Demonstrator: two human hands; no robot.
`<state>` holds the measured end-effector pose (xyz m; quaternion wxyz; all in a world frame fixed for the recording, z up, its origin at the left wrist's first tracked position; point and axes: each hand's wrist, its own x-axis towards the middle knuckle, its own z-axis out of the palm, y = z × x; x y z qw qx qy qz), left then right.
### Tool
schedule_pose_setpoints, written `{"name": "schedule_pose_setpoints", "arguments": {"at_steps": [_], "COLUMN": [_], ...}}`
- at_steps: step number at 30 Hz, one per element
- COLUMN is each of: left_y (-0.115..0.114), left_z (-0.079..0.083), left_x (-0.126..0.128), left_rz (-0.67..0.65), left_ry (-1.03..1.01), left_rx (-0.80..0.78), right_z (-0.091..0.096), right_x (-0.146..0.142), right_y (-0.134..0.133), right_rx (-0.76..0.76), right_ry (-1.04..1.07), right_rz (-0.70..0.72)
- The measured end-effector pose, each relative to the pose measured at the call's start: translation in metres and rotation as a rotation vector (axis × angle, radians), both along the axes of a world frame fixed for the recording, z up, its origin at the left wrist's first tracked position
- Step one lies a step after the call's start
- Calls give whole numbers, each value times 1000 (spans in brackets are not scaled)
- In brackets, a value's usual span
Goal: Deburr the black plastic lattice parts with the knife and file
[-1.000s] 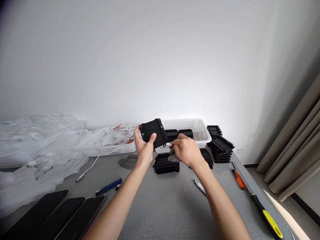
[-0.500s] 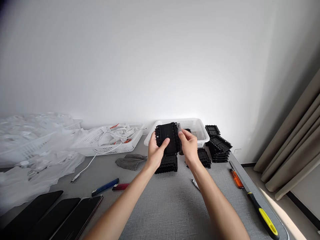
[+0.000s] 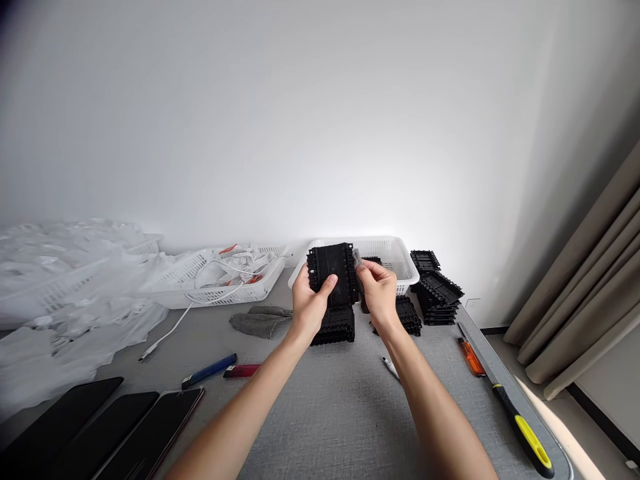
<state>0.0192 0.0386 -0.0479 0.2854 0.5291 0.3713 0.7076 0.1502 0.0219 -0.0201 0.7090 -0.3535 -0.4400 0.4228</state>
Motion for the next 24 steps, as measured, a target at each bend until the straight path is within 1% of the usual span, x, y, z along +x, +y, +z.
{"name": "schedule_pose_setpoints", "arguments": {"at_steps": [4,7,9,11,12,13,14,15,17,18,20,22,24], "left_y": [1,8,14,19,21,22,22,22,20,17,12,5,0], "left_z": [5,9,12,17,19,21,22,24,25,25,22,18,13], "left_x": [-3,-13,-23,-34,-39,-43,-46,-47,-45,-42,-31,-17,-4], "left_rz": [-22,-5,5,8,-8,-47,-100,-167,-309,-372,-466,-497,-462], "left_ry": [-86,-203,-270,-316,-344,-375,-406,-437,-484,-504,-532,-544,-484], "left_rx": [4,3,-2,7,2,-19,-50,-91,-177,-210,-271,-341,-359], "right_z": [0,-1,-2,-2,-2,-3,-3,-4,-4,-4,-3,-2,-2], "right_x": [2,0,-5,-10,-12,-13,-13,-13,-11,-10,-8,-10,-13], "right_y": [-1,-4,-7,-10,-11,-12,-11,-10,-6,-4,-3,-4,-7], "right_rx": [33,67,73,75,73,62,40,8,-44,-46,5,83,147], "right_ry": [-112,-239,-315,-399,-442,-477,-497,-491,-413,-360,-260,-212,-230], "right_rz": [37,101,173,301,348,361,337,277,129,88,78,112,103]}}
